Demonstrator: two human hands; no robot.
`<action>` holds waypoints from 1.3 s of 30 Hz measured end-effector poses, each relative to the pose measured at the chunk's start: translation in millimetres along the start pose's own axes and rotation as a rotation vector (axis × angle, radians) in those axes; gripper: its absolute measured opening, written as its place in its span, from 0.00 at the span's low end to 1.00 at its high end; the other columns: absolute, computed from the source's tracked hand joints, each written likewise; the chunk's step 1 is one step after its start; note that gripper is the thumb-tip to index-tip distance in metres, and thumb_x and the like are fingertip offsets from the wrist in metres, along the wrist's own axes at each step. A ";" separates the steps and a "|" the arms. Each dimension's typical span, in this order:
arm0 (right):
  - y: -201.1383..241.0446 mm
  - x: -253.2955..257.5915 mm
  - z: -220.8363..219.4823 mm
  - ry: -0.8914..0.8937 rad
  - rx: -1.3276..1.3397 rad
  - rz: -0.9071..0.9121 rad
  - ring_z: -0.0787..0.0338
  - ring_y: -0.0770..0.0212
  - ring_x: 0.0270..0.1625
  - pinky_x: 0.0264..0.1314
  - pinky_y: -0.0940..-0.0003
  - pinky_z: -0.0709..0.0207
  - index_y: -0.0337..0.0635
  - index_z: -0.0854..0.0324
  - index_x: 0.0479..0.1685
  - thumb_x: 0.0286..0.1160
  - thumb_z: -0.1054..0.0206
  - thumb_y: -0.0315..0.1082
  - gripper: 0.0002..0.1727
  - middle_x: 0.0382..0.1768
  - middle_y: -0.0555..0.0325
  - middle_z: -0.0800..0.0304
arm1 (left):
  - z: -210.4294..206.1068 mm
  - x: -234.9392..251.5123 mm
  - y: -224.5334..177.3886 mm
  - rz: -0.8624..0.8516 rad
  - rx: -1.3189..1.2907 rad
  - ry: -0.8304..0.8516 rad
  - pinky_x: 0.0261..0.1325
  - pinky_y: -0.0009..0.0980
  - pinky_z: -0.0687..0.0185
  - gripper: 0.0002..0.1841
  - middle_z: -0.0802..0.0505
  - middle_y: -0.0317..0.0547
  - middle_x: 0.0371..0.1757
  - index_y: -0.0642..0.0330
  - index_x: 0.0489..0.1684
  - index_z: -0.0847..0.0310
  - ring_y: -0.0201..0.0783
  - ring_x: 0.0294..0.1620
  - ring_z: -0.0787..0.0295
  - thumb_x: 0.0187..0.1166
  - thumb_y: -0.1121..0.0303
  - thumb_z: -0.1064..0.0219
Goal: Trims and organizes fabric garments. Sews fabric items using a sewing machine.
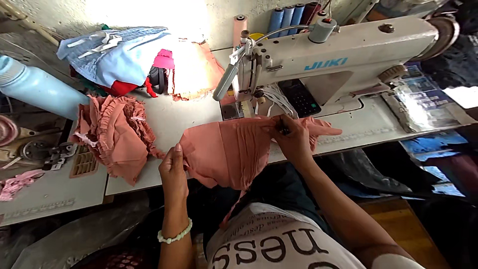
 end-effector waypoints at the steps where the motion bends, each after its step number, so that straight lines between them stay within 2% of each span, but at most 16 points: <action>1: 2.4 1.0 -0.4 -0.012 -0.016 0.050 0.19 0.70 0.29 0.34 0.75 0.26 0.33 0.14 0.42 0.71 0.25 0.30 0.09 0.31 0.55 0.13 | 1.7 0.8 0.4 -0.017 0.026 -0.001 0.33 0.18 0.19 0.14 0.16 0.23 0.24 0.54 0.35 0.20 0.17 0.26 0.18 0.92 0.67 0.49; 6: 0.7 8.6 -2.9 0.056 0.060 0.061 0.19 0.71 0.30 0.34 0.77 0.25 0.32 0.13 0.40 0.72 0.25 0.29 0.08 0.32 0.54 0.13 | 14.8 3.5 -4.2 -0.130 0.237 -0.090 0.39 0.17 0.21 0.11 0.16 0.28 0.29 0.60 0.39 0.18 0.16 0.32 0.18 0.90 0.67 0.45; 7: 0.2 10.0 -4.2 0.086 0.083 0.044 0.19 0.72 0.29 0.33 0.76 0.25 0.32 0.13 0.40 0.72 0.25 0.29 0.08 0.32 0.55 0.12 | 15.4 2.3 -8.3 -0.211 0.331 -0.100 0.47 0.22 0.21 0.10 0.12 0.38 0.39 0.67 0.47 0.17 0.22 0.41 0.17 0.87 0.69 0.42; 9: 3.0 12.5 -8.4 0.145 0.114 0.079 0.20 0.74 0.29 0.35 0.78 0.26 0.33 0.13 0.41 0.73 0.26 0.29 0.07 0.31 0.57 0.12 | 5.1 -0.3 -21.5 -0.397 0.461 -0.013 0.63 0.42 0.20 0.19 0.13 0.64 0.63 0.75 0.65 0.23 0.46 0.65 0.16 0.82 0.69 0.36; 12: 15.4 13.6 -19.8 0.273 0.235 0.144 0.23 0.79 0.27 0.32 0.83 0.27 0.34 0.14 0.39 0.73 0.27 0.30 0.06 0.28 0.62 0.14 | -40.4 -7.5 -46.6 -0.636 0.509 0.277 0.82 0.53 0.32 0.29 0.19 0.66 0.77 0.74 0.73 0.26 0.56 0.81 0.26 0.79 0.60 0.29; 14: 24.7 12.9 -25.5 0.367 0.352 0.155 0.24 0.82 0.26 0.30 0.86 0.29 0.35 0.14 0.40 0.73 0.27 0.31 0.07 0.27 0.66 0.16 | -75.2 -13.4 -58.1 -0.718 0.525 0.468 0.80 0.52 0.28 0.28 0.10 0.58 0.67 0.69 0.70 0.19 0.51 0.72 0.16 0.75 0.60 0.25; 16: 30.0 11.8 -24.2 0.440 0.430 0.154 0.26 0.84 0.26 0.30 0.89 0.31 0.35 0.15 0.44 0.73 0.25 0.33 0.10 0.26 0.69 0.18 | -93.0 -12.1 -64.9 -0.741 0.490 0.570 0.52 0.31 0.12 0.12 0.05 0.44 0.42 0.64 0.47 0.10 0.33 0.43 0.07 0.74 0.65 0.24; 17: 27.8 11.4 -21.1 0.482 0.443 0.150 0.27 0.85 0.26 0.31 0.89 0.32 0.35 0.17 0.49 0.72 0.24 0.35 0.14 0.27 0.71 0.21 | -94.3 -8.4 -69.3 -0.721 0.446 0.610 0.44 0.26 0.13 0.08 0.07 0.43 0.38 0.64 0.42 0.10 0.29 0.36 0.10 0.76 0.68 0.27; 20: 1.8 10.4 -0.1 0.498 0.321 0.094 0.17 0.79 0.32 0.37 0.81 0.21 0.37 0.17 0.62 0.71 0.25 0.34 0.21 0.35 0.66 0.10 | -70.6 17.6 -75.8 -0.573 0.427 0.529 0.44 0.29 0.14 0.11 0.09 0.45 0.40 0.67 0.51 0.17 0.28 0.37 0.13 0.86 0.66 0.37; 23: -37.5 10.5 29.2 0.328 -0.105 -0.017 0.07 0.50 0.48 0.49 0.45 0.14 0.39 0.15 0.67 0.73 0.26 0.29 0.22 0.59 0.47 0.08 | -39.4 57.7 -48.7 -0.331 0.574 0.353 0.41 0.49 0.18 0.16 0.13 0.57 0.40 0.66 0.59 0.26 0.46 0.37 0.14 0.92 0.60 0.44; 25: -62.9 5.0 34.3 0.319 -0.277 -0.087 0.11 0.33 0.59 0.56 0.27 0.21 0.37 0.19 0.73 0.72 0.24 0.29 0.27 0.67 0.36 0.15 | -25.3 74.6 -17.8 -0.119 0.580 0.342 0.53 0.58 0.20 0.18 0.13 0.65 0.51 0.69 0.66 0.29 0.54 0.50 0.14 0.93 0.60 0.47; 26: -73.0 -2.1 33.3 0.324 -0.316 -0.103 0.11 0.32 0.58 0.55 0.26 0.21 0.36 0.19 0.72 0.72 0.24 0.30 0.26 0.64 0.34 0.15 | -21.8 77.2 -3.3 -0.008 0.548 0.360 0.58 0.56 0.21 0.19 0.13 0.63 0.56 0.68 0.70 0.30 0.52 0.55 0.14 0.94 0.61 0.48; 29: -79.4 -25.3 42.1 0.171 -0.354 0.011 0.08 0.39 0.43 0.43 0.36 0.16 0.31 0.11 0.49 0.73 0.27 0.29 0.11 0.43 0.38 0.10 | -19.8 70.4 28.3 0.189 0.425 0.421 0.61 0.43 0.18 0.19 0.13 0.57 0.58 0.68 0.72 0.31 0.40 0.54 0.14 0.90 0.65 0.41; 30: -75.7 -28.2 55.1 0.117 -0.356 0.018 0.08 0.39 0.43 0.45 0.37 0.16 0.29 0.11 0.46 0.74 0.29 0.28 0.09 0.43 0.37 0.10 | -19.9 68.0 34.3 0.211 0.399 0.425 0.60 0.38 0.17 0.20 0.12 0.55 0.56 0.69 0.71 0.30 0.37 0.52 0.13 0.87 0.68 0.37; 35: -85.4 -24.7 154.0 -0.139 -0.513 -0.155 0.14 0.27 0.55 0.56 0.28 0.25 0.23 0.15 0.54 0.81 0.35 0.30 0.15 0.53 0.24 0.15 | -19.8 66.2 39.7 0.222 0.356 0.388 0.54 0.30 0.15 0.18 0.10 0.50 0.50 0.69 0.67 0.26 0.30 0.47 0.12 0.81 0.76 0.33; 39: -110.6 -13.0 174.2 -0.171 -0.587 -0.319 0.17 0.20 0.59 0.61 0.23 0.30 0.22 0.16 0.53 0.81 0.33 0.29 0.14 0.53 0.20 0.17 | -22.2 64.6 38.8 0.228 0.344 0.368 0.51 0.26 0.16 0.17 0.09 0.46 0.48 0.69 0.66 0.24 0.25 0.44 0.12 0.81 0.78 0.33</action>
Point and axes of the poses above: each hand's wrist, its own x-axis towards the middle knuckle, its own z-axis out of the back of the hand, y = z × x, the point moved 5 cm from there along x, towards the middle knuckle
